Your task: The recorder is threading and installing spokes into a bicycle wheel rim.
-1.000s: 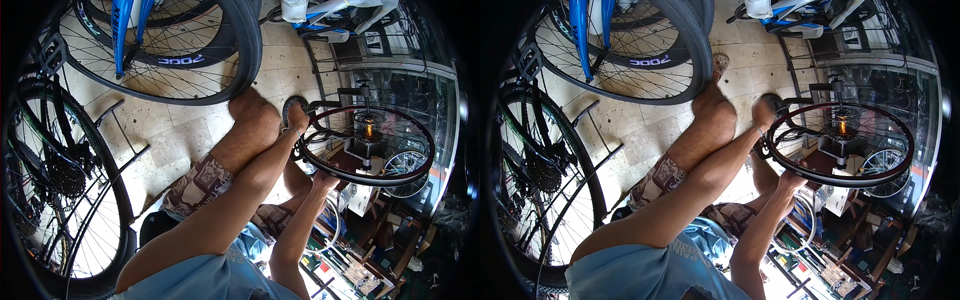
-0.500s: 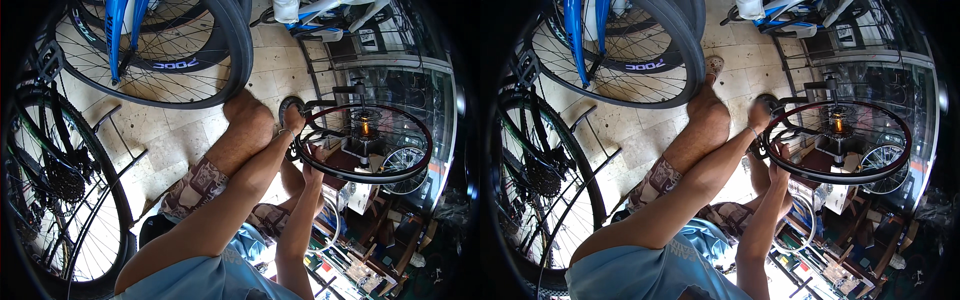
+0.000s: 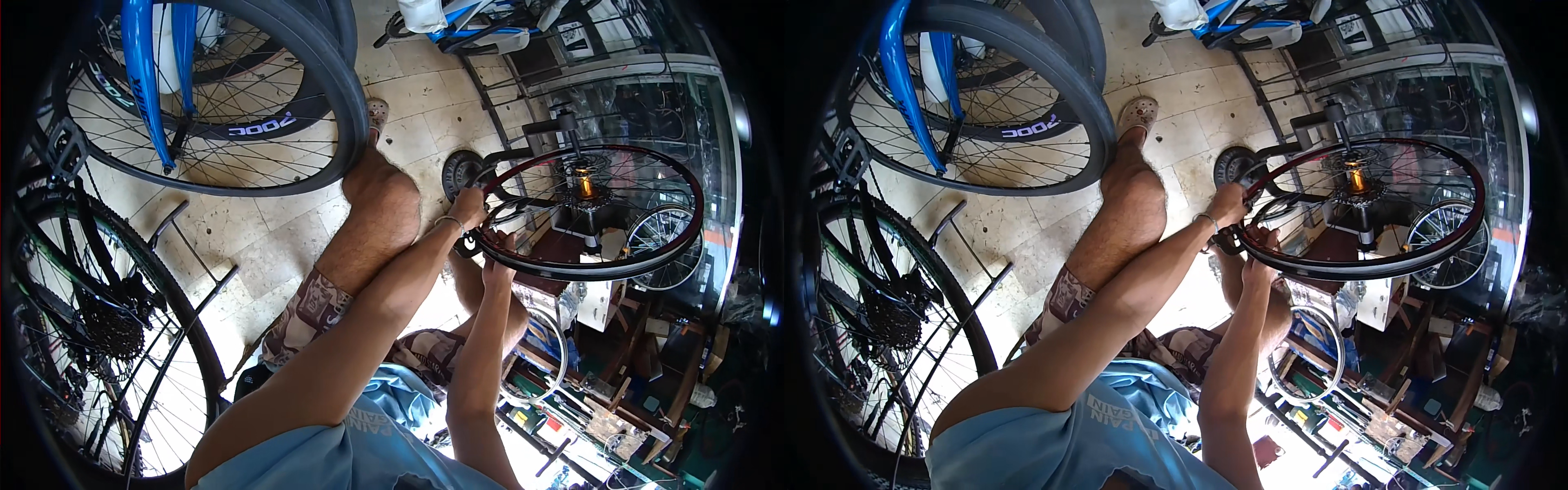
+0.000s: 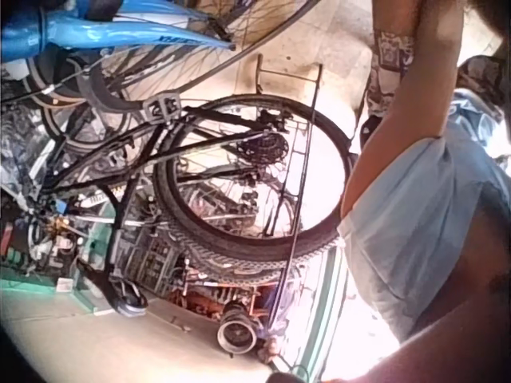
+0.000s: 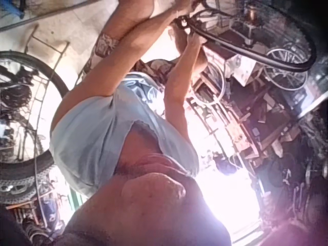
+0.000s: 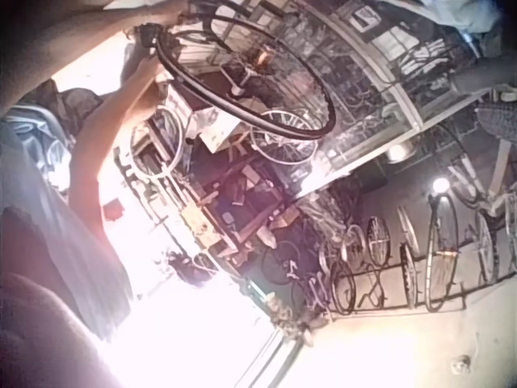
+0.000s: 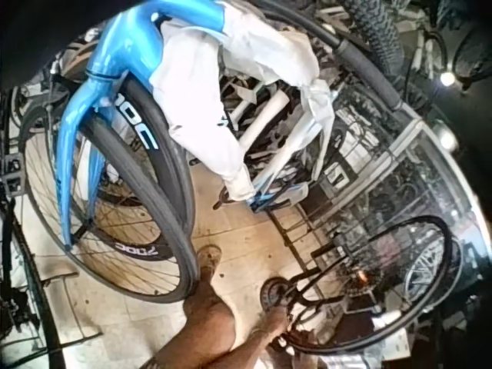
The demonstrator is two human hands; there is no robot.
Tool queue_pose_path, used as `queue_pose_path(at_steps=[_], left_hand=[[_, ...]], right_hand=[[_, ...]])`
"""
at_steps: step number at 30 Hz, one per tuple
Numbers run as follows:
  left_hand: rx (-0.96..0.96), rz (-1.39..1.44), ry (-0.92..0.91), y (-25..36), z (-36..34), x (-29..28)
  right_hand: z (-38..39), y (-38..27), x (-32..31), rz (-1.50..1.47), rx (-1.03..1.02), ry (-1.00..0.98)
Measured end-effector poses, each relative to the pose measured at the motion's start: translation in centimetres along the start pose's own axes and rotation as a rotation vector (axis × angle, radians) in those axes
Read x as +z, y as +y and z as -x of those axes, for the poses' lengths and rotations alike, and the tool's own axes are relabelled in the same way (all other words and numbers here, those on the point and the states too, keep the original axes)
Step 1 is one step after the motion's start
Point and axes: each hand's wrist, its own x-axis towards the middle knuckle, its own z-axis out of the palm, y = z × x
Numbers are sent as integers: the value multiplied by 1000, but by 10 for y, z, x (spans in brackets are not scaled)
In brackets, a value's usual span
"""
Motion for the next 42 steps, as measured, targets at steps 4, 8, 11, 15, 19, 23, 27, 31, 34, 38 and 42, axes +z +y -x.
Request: queue_pose_path(at_steps=[4,8,11,15,19,23,27,31,34,38,42], left_hand=[[17,-51,-35,0,5,-5],[138,-84,-155,6,13,-6],[169,-99,-251,14,12,-5],[214,-124,-292,3,5,-5],[293,-149,-316,-4,2,1],[409,-166,-314,2,0,7],[436,41,-406,-15,-12,3],[278,-119,-561,21,-10,-6],[216,-194,-633,27,-10,-10],[215,-255,-730,30,-20,-7],[176,-316,-780,21,-25,-23]], right_hand=[[-2,9,-4,11,-59,-4],[-3,23,-13,66,-186,6],[-8,32,-31,592,-497,-45],[-5,33,-24,617,-445,-27],[5,31,-14,435,-294,42],[8,32,-17,325,-262,99],[5,39,-7,185,-222,123],[0,36,-11,-79,-9,185],[-3,47,-21,-152,33,188],[-13,56,-38,-88,-80,155],[6,28,13,-103,10,280]])
